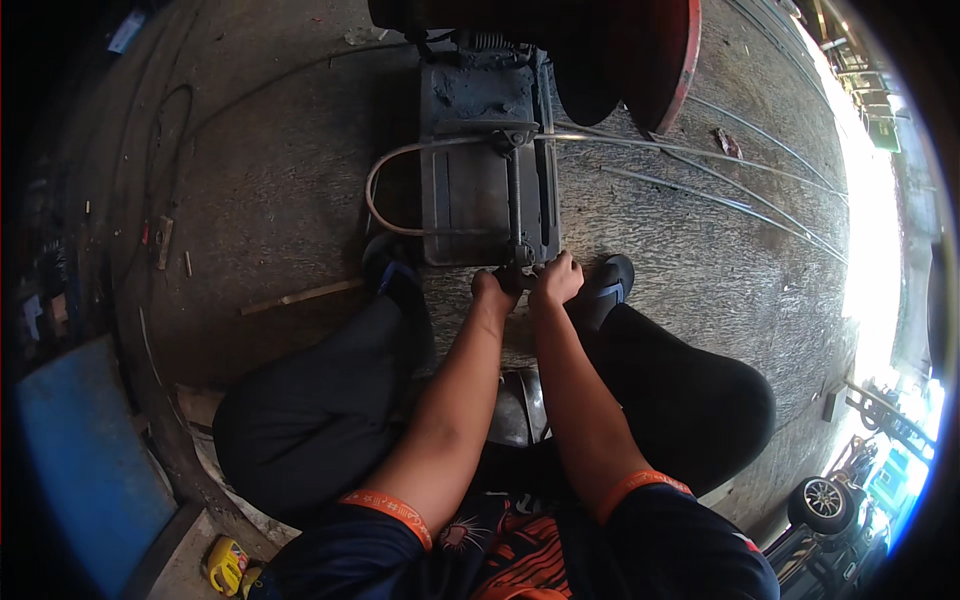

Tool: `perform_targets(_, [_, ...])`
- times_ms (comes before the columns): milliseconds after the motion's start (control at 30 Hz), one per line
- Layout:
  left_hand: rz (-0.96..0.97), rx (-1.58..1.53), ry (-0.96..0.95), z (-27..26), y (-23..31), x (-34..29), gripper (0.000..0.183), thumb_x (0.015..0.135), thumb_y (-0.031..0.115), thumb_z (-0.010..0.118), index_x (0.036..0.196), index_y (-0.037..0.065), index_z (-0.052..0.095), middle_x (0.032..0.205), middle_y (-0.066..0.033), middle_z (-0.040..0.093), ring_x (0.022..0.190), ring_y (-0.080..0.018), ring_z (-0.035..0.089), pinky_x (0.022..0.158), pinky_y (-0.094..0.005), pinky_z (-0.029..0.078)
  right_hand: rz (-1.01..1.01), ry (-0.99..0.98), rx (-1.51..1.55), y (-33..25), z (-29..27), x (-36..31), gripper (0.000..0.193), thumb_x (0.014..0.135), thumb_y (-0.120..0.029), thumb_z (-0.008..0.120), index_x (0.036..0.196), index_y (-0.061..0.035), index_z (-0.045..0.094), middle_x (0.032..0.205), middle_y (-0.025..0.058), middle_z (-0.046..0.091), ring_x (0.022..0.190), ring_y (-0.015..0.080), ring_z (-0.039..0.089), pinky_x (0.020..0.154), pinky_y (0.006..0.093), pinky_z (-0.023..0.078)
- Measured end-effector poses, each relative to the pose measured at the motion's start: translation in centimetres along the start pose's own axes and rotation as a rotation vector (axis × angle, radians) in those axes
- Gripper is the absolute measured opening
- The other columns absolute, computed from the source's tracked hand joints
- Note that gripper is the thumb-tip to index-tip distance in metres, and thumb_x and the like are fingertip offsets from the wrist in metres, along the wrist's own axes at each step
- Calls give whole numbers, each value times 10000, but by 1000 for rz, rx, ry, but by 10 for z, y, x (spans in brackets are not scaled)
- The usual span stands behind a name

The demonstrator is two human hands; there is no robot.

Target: The recorder secures a metal rod in a vice and cuts it using a chop saw.

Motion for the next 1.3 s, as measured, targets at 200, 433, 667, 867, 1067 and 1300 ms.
perform_targets(200, [-99, 63, -63, -1, 4, 2, 325, 916, 204, 340, 1094, 38, 556, 1033, -119, 595, 939, -250, 573, 823, -415, 486, -264, 104, -291, -19, -4, -7, 261, 855, -177, 564, 958, 54, 631, 910, 223, 660, 855, 360, 644, 758, 424, 486])
perform_targets(433, [193, 422, 154, 28, 11, -63, 352, 932, 191, 355, 1166, 27, 561, 1142, -157, 606, 986, -297, 609, 796, -388, 518, 25, 7, 130, 7, -6, -1, 238, 848, -120, 522, 945, 68, 631, 841, 163, 663, 743, 289, 632, 698, 380, 497])
perform_targets(667, [1452, 662, 23, 215, 89, -288, 497, 930, 190, 457, 1364, -15, 327, 1389, -191, 386, 1292, -268, 390, 1080, -372, 297, 40, -100, 415, 75, -6, -53, 175, 762, -67, 509, 834, 31, 634, 741, 90, 621, 594, 160, 555, 527, 288, 439])
perform_targets(867, [1166, 1063, -484, 464, 34, -420, 415, 850, 296, 617, 1093, -35, 553, 1022, -105, 602, 958, -173, 583, 894, -314, 452, 267, -500, 113, 66, 27, -39, 143, 732, -84, 530, 762, 15, 628, 682, 77, 599, 520, 151, 525, 472, 272, 408])
perform_targets(1067, [906, 1616, -371, 519, -23, -425, 461, 858, 286, 548, 1186, -27, 465, 957, -163, 608, 869, -269, 609, 809, -470, 483, 378, -556, 193, 53, 33, -47, 186, 713, -107, 543, 774, 39, 641, 696, 112, 611, 584, 181, 595, 518, 296, 460])
perform_targets(1300, [1021, 2017, -160, 522, -36, -409, 396, 829, 192, 538, 1106, -83, 473, 896, -208, 593, 758, -289, 617, 687, -438, 517, 439, -539, 130, 75, 38, -36, 196, 704, -101, 542, 792, 35, 652, 703, 106, 614, 606, 169, 598, 553, 292, 481])
Point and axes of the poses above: each hand's wrist, its own x-axis towards the middle knuckle, its own z-axis out of the palm, y = z × x, the point moved 9 cm from there along x, towards the middle knuckle
